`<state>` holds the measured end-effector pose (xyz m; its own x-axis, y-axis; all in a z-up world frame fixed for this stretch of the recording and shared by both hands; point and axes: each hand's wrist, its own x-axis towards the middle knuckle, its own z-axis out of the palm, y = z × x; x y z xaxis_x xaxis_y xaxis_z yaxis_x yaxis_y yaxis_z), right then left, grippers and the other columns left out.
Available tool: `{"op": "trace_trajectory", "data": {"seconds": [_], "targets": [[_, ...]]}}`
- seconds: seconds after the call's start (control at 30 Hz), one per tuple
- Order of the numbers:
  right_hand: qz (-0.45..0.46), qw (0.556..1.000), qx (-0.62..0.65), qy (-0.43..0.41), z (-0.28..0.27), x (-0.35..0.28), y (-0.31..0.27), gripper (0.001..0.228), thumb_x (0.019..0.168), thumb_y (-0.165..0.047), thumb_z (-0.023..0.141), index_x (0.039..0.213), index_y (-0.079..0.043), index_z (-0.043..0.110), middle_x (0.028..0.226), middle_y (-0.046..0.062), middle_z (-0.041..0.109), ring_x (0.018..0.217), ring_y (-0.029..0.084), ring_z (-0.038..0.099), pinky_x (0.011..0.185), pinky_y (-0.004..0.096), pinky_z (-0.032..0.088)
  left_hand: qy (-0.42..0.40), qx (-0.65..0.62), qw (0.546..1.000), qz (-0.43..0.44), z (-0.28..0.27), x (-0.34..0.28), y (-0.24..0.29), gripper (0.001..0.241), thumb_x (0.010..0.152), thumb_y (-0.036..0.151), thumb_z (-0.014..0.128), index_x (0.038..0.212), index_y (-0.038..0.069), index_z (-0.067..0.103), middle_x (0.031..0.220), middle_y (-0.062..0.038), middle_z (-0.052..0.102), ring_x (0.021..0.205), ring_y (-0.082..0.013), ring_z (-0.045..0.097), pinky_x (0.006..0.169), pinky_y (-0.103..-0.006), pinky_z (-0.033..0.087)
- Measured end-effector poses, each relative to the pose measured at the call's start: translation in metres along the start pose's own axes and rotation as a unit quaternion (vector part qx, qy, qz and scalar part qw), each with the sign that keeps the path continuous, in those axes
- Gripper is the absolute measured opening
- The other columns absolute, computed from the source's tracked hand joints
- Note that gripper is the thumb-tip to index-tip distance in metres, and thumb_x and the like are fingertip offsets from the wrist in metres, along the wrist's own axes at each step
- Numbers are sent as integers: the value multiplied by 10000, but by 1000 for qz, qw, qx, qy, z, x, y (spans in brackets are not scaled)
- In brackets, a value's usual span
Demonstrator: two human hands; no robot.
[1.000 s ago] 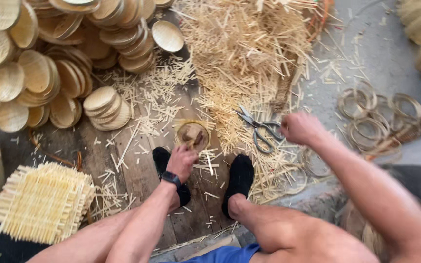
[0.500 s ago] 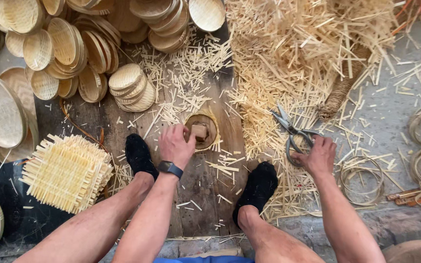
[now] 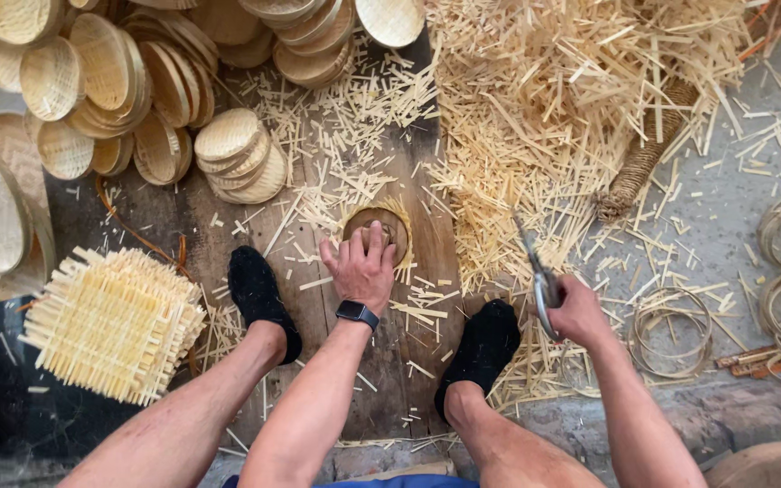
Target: The person trims bamboo components with shears, weaves bamboo strips into square grids, and assembles them into circular bamboo basket frames.
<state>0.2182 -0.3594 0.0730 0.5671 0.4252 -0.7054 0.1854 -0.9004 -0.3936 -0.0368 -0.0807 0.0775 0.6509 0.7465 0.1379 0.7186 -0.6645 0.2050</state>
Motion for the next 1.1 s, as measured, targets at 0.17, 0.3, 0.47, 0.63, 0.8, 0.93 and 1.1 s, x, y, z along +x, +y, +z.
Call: {"op": "trace_trajectory", "data": {"seconds": [0.17,0.3,0.47,0.63,0.8,0.93,1.1], "targets": [[-26,997,-46,62,16,-30,-36,608,780,-592,820,813,-9,650,705,120,650,653,248,601,632,411,483,37,-68,995,55,-3,9,19,565,869,257,755,1403,199,578,1277,-87,630,1134,-291,573,1083,-521,299],[-42,999,-4,17,6,-32,-30,554,751,-574,814,813,-37,693,667,74,633,621,223,592,587,416,476,87,-131,983,94,-17,10,40,574,928,193,740,1473,216,561,1307,-59,621,1111,-247,560,1029,-505,297],[-23,976,-89,-199,-32,-6,-33,495,653,-594,864,791,-125,787,592,1,640,499,124,584,508,322,476,-14,-122,989,80,-12,10,31,521,918,185,728,1416,225,582,1327,-56,610,1174,-258,550,1051,-519,293],[56,972,-123,-194,-64,79,-66,555,580,-608,923,628,-80,759,544,23,564,420,117,443,421,304,376,22,-37,994,99,-21,2,40,567,856,155,712,1403,219,579,1490,-196,518,1369,-345,465,1131,-569,244],[64,997,-31,-22,-58,101,-84,696,699,-721,806,683,-34,696,602,76,630,499,165,571,529,365,509,1,-175,979,105,-13,-3,31,645,923,162,738,1515,82,493,1535,-269,469,1419,-418,437,1164,-511,409],[22,997,-44,-67,-23,44,-84,732,781,-732,687,983,-29,692,834,123,714,749,239,692,712,413,591,-22,-238,971,10,14,-3,16,725,844,162,808,1493,60,500,1346,-202,604,1240,-389,559,1062,-474,482],[-116,987,-114,21,6,-25,-78,784,752,-659,721,1210,-34,601,1098,181,609,1040,315,605,879,478,520,27,-274,960,-52,26,-6,45,688,755,162,869,1351,17,557,1132,-189,618,1083,-378,582,971,-473,491]]}}
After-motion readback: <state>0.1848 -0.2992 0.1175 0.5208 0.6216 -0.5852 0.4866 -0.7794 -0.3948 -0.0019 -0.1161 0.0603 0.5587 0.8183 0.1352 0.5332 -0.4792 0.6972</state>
